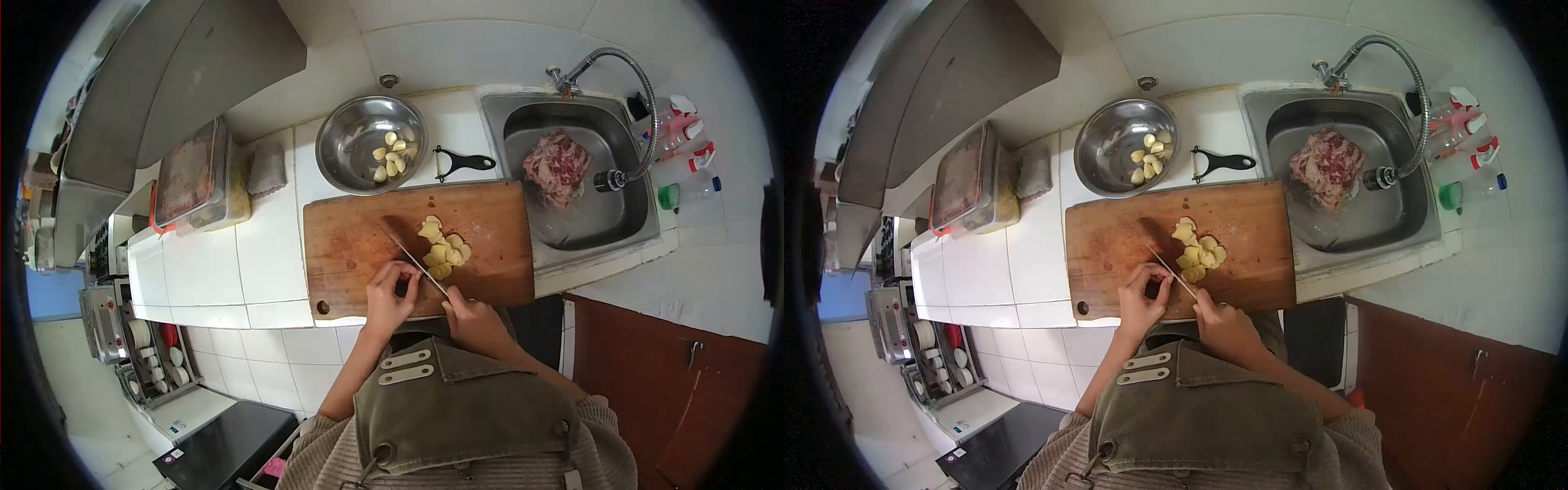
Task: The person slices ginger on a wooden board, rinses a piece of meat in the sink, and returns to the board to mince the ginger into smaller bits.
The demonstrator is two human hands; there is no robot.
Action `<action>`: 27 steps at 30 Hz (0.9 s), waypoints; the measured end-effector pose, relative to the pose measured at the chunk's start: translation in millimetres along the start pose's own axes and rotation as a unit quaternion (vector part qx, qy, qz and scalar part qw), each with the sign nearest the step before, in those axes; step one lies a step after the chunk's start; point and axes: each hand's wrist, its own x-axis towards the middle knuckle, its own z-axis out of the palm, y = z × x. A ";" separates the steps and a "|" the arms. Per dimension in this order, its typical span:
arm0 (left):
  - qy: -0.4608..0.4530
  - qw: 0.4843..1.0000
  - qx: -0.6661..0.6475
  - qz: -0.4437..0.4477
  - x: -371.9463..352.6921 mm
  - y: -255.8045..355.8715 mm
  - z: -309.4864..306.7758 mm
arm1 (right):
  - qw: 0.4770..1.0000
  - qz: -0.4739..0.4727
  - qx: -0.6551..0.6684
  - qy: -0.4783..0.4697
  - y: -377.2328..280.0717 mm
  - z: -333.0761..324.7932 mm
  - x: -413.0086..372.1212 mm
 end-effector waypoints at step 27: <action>0.004 1.000 -0.006 -0.001 -1.2 0.4 -0.5 | 1.000 -0.010 -0.001 0.025 -0.9 9.1 12.6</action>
